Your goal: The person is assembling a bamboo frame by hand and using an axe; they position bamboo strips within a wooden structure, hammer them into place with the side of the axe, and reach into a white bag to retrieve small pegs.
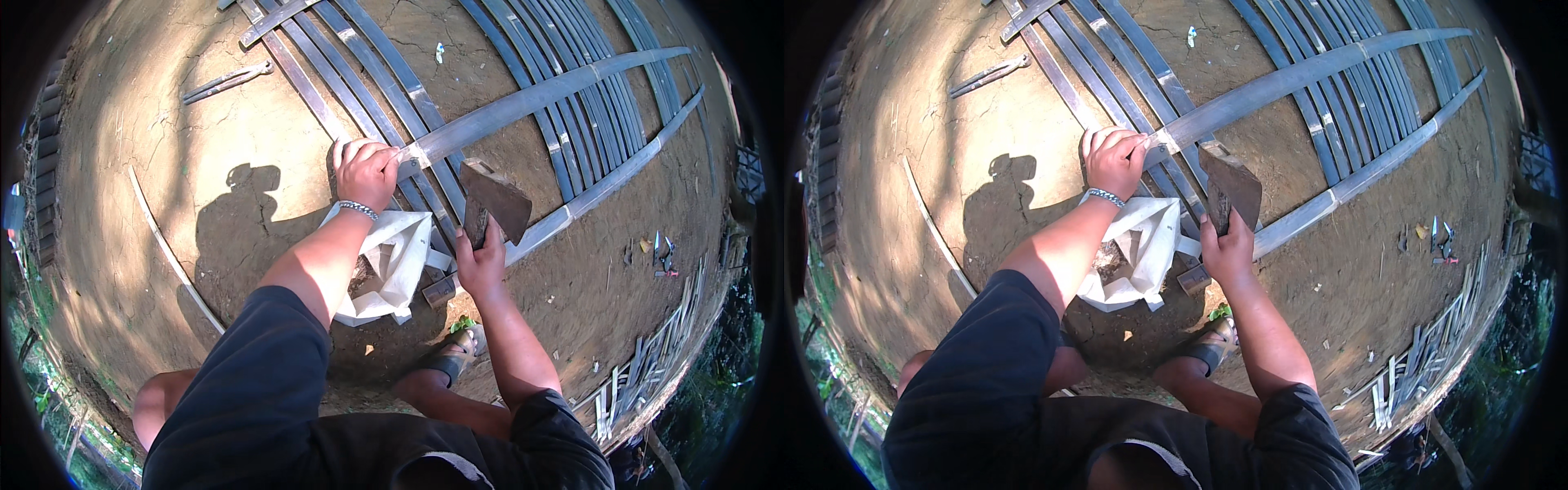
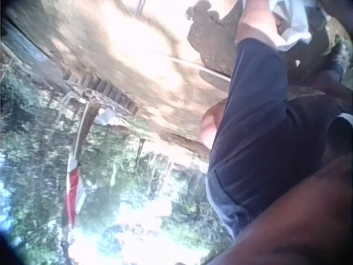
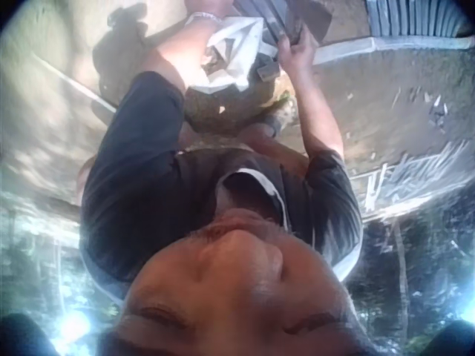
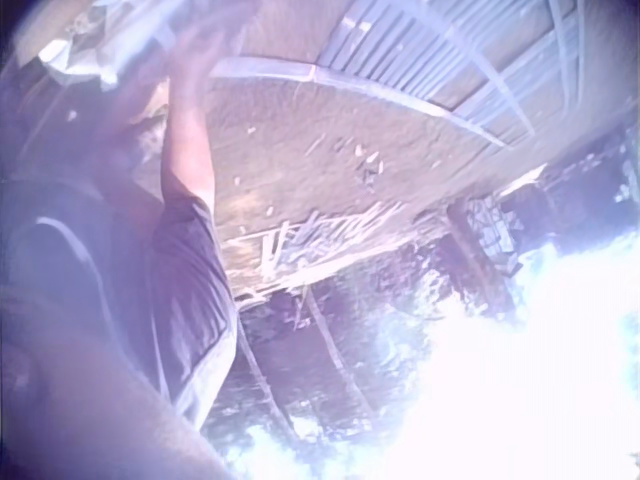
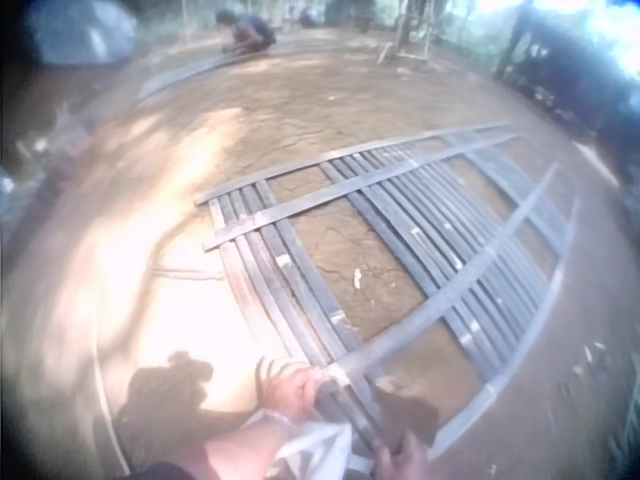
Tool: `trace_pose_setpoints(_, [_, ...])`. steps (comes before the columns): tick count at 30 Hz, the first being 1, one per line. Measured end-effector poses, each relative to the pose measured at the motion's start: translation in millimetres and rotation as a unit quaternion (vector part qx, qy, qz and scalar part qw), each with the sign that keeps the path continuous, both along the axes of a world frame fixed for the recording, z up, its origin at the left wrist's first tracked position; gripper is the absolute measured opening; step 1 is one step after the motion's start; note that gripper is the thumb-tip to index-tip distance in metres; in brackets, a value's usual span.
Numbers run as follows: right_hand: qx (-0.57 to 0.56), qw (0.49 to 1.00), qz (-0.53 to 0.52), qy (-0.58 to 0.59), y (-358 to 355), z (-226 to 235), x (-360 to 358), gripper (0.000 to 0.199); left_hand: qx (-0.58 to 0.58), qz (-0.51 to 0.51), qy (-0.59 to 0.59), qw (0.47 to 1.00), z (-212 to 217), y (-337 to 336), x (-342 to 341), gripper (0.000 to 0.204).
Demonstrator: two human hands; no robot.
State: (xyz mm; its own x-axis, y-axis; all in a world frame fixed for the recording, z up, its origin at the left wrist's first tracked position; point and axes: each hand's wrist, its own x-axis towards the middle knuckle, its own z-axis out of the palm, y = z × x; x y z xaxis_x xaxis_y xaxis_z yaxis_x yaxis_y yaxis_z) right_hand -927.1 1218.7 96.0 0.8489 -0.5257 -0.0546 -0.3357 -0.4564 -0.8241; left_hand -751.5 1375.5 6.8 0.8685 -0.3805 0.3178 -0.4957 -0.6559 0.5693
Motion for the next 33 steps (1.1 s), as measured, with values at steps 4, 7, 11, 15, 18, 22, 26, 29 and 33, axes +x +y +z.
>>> trace_pose_setpoints(4, [0.047,0.995,0.018,0.089,0.6,-4.8,-17.7,0.052,-0.055,0.027,-0.004,0.998,-5.9,-3.8,1.0,0.007])
trace_pose_setpoints(7, [0.072,0.991,0.013,0.116,8.3,-2.8,-21.0,0.054,-0.061,0.037,-0.007,0.997,-11.0,-1.3,0.5,0.006])
trace_pose_setpoints(11, [0.074,0.99,0.005,0.12,14.9,-8.8,-32.1,0.057,-0.052,0.015,-0.011,0.998,-3.8,-1.9,0.3,0.006])
trace_pose_setpoints(15, [0.077,0.991,-0.016,0.107,22.4,-10.1,-40.4,0.052,-0.046,-0.016,-0.022,0.999,2.2,-2.5,-2.0,0.006])
trace_pose_setpoints(18, [0.073,0.99,-0.014,0.116,26.5,-8.0,-41.5,0.055,-0.042,-0.019,-0.01,0.999,-0.4,-1.2,-3.0,0.005])
trace_pose_setpoints(22, [0.101,0.986,-0.026,0.13,27.0,-15.9,-45.8,0.057,-0.051,-0.054,-0.022,0.997,-5.5,2.3,-3.9,0.009])
trace_pose_setpoints(26, [0.149,0.974,-0.066,0.157,30.8,-19.0,-44.0,0.062,-0.029,-0.092,-0.03,0.995,7.3,1.8,-3.8,0.011])
trace_pose_setpoints(29, [0.163,0.97,-0.079,0.161,33.0,-25.0,-45.5,0.065,-0.03,-0.098,-0.029,0.994,4.0,1.6,-3.1,0.01])
trace_pose_setpoints(33, [0.156,0.971,-0.066,0.166,33.2,-25.5,-45.9,0.066,-0.071,-0.09,0.014,0.993,1.2,3.2,0.0,0.011])
